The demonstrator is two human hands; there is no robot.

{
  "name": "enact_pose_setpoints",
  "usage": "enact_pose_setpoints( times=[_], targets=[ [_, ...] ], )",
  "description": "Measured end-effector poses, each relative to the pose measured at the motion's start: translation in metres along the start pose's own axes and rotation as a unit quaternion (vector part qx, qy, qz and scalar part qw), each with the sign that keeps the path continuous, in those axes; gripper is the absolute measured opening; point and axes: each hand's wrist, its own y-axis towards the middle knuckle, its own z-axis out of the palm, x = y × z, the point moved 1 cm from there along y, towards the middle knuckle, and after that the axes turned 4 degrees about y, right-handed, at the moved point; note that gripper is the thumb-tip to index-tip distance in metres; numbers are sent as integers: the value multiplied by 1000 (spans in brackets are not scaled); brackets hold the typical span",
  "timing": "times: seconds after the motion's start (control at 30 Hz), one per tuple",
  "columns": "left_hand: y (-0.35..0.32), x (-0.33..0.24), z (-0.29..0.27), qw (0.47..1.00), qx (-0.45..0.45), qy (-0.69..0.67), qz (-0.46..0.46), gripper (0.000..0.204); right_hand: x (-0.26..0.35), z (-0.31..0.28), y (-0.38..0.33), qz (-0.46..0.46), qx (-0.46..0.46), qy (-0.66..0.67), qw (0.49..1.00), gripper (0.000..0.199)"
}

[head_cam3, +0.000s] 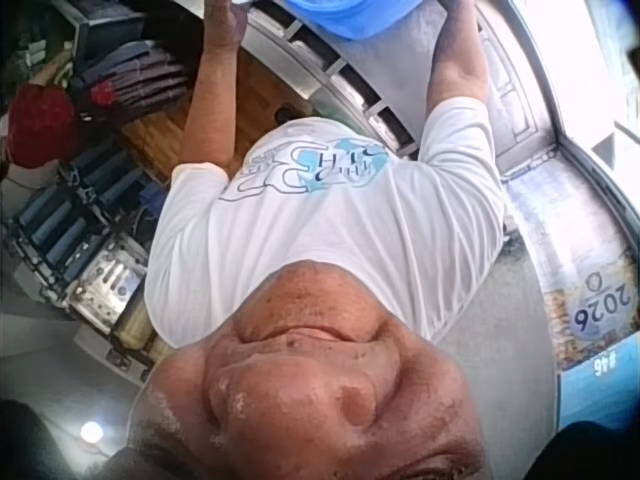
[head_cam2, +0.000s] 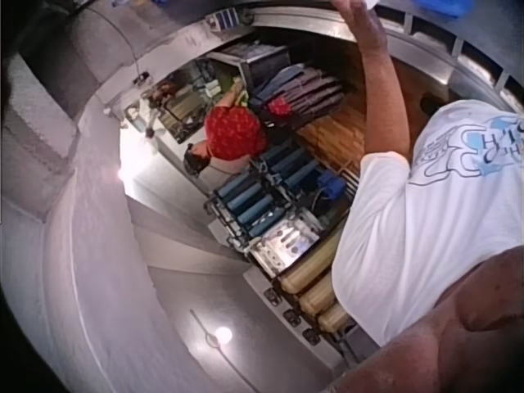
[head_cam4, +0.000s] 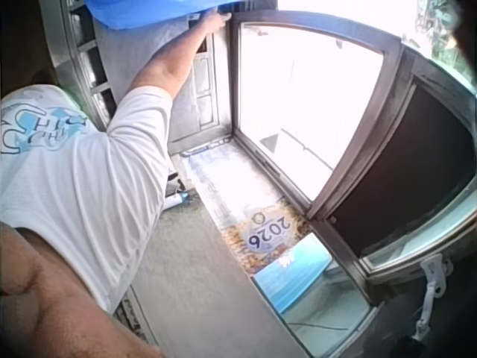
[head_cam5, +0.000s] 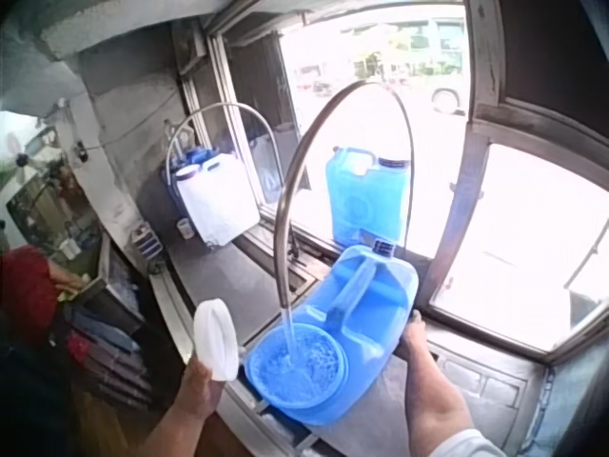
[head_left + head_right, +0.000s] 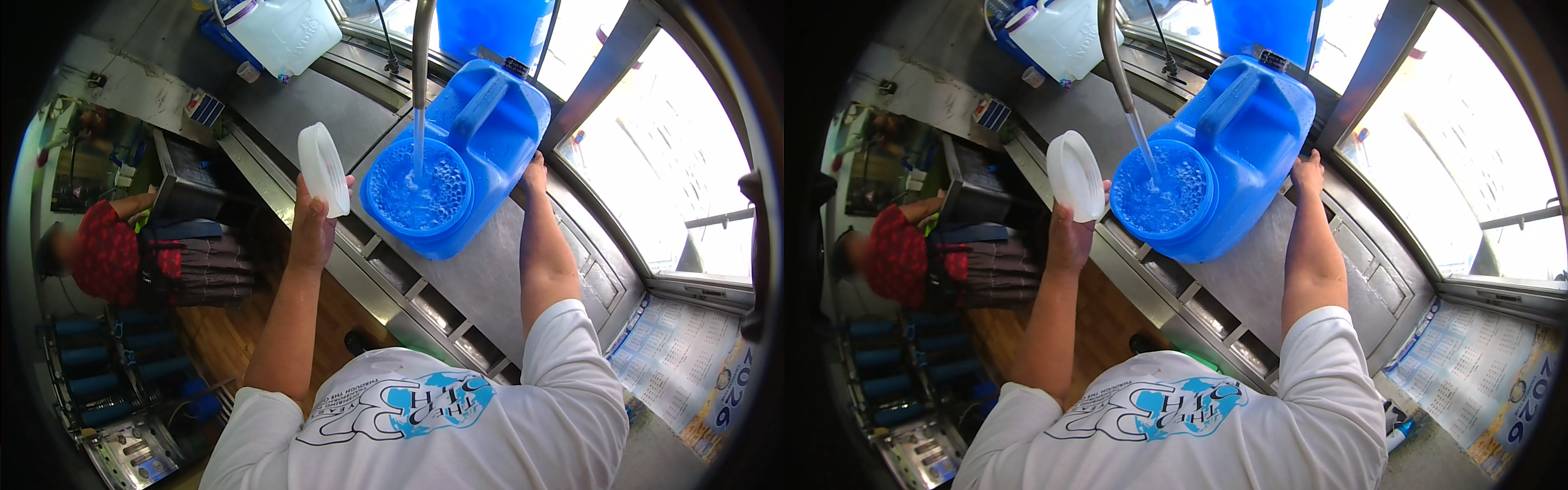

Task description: The person fills a blue plastic water container from a tap, secures the opening with a purple rubber band, and uses a handheld sealing device to seal the container. They then place a white lid on top and move the container to a higher shelf.

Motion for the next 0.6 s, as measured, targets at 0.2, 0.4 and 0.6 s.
enact_pose_setpoints(
  times=[0.2, 0.4, 0.6],
  targets=[
    [0, -6, -4, 999, 30, -14, 7, 109, -6, 1, 4, -1, -3, -7, 1000, 79],
    [-6, -6, -3, 1000, 3, -3, 7, 116, 3, -3, -10, -3, -20, -28, 999, 79],
    [-3, -7, -3, 999, 23, 14, 23, 113, -2, -4, -13, -16, -33, -31, 999, 76]
  ],
)
